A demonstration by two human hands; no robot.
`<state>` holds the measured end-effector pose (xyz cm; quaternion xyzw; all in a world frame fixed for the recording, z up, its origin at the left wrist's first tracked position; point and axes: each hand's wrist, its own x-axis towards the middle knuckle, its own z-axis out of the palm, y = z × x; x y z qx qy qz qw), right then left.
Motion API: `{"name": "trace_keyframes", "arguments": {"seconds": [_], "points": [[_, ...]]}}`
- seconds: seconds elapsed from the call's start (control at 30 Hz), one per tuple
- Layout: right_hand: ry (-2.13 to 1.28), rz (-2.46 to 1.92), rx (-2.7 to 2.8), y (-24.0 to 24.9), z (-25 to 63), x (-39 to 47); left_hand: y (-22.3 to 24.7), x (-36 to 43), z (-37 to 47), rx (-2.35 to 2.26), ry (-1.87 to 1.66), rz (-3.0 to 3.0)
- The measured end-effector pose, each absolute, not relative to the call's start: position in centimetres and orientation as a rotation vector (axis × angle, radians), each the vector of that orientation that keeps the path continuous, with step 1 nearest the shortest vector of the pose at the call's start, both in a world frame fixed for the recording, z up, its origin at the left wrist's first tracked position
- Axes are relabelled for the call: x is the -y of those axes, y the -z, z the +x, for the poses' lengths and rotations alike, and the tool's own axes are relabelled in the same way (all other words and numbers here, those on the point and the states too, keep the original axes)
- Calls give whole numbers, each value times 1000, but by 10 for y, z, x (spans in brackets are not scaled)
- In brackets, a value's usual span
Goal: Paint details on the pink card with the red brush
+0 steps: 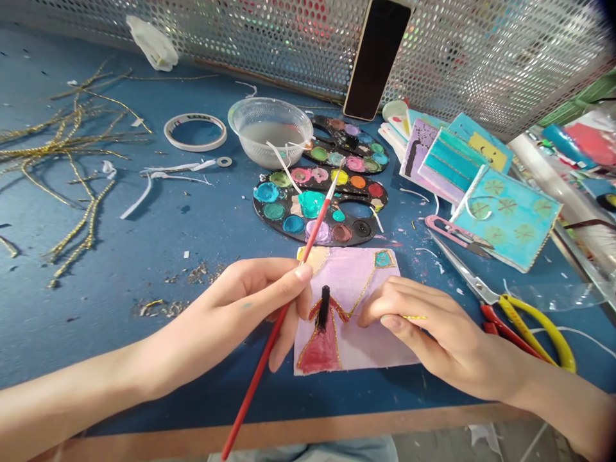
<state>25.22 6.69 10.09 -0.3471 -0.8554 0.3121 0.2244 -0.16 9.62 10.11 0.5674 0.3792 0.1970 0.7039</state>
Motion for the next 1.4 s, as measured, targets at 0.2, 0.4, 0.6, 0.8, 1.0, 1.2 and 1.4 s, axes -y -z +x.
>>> {"name": "trace_keyframes", "arguments": {"seconds": [0.2, 0.4, 0.6, 0.8, 1.0, 1.2, 1.4], "points": [[-868, -965, 2370, -102, 251, -66, -101, -96, -2, -837, -440, 1260], [-881, -938, 2331, -104, 252, -65, -102, -96, -1, -833, -439, 1282], [-938, -881, 2251, -106, 257, -63, -100, -98, -1, -838, -452, 1307], [-936, -907, 2327, -106, 254, -63, -99, -97, -1, -821, -453, 1293], [-906, -911, 2346, -105, 253, -64, -99, -96, -2, -822, -447, 1293], [-880, -918, 2364, -105, 252, -65, -99, -97, -3, -832, -453, 1310], [-903, -919, 2375, -105, 253, -65, -99, -97, -3, -835, -441, 1321]]}}
